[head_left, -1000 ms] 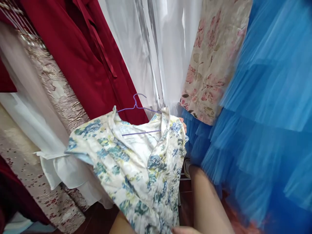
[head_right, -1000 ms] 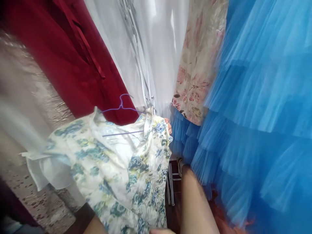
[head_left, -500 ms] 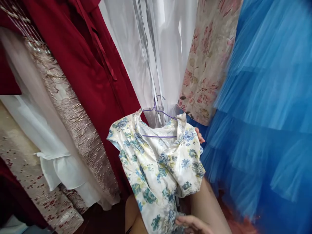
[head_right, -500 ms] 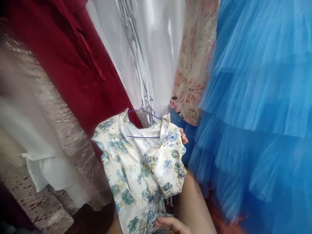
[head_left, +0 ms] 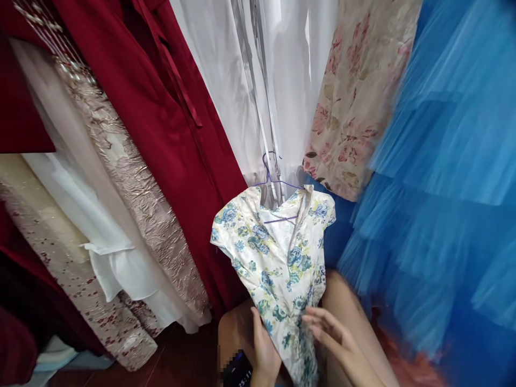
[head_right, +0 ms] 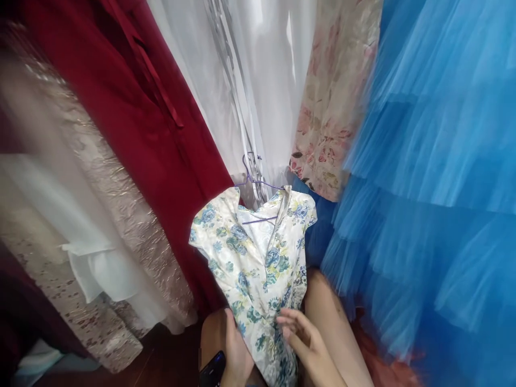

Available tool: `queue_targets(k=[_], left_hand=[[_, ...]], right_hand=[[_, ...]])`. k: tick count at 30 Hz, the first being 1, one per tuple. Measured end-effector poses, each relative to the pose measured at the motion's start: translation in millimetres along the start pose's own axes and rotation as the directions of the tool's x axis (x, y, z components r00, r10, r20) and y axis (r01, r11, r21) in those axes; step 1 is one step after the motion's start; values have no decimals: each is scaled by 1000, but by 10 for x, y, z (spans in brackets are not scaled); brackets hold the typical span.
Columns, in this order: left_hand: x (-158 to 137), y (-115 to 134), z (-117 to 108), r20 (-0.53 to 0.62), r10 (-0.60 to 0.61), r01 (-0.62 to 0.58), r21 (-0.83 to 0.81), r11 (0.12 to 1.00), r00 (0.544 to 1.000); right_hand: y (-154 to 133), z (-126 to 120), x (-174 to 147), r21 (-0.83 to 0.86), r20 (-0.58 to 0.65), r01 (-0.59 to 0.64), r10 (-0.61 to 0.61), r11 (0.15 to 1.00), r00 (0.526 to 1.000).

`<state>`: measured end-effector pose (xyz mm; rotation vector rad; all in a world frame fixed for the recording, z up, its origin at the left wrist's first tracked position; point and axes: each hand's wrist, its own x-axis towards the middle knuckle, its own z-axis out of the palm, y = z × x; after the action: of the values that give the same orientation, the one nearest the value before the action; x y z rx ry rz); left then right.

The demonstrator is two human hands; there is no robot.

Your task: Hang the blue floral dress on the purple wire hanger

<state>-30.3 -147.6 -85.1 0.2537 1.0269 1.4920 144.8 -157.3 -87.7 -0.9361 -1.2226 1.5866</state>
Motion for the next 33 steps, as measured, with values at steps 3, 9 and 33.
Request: queue_targets(k=[3,9,33], left_hand=[[-40,-102,-149,53,40,-42,40,998,998],[-46,-226,-201,131,69,-101,256,961,989],[-132,213,811,473,472,-648,681,340,744]], right_hand=[[-125,151,274,-197,-144,122,-152,973,978],[-379,211,639,-447,-38,218,-262,868,964],[-556,-78,313,-451,127,159,-113,878,985]])
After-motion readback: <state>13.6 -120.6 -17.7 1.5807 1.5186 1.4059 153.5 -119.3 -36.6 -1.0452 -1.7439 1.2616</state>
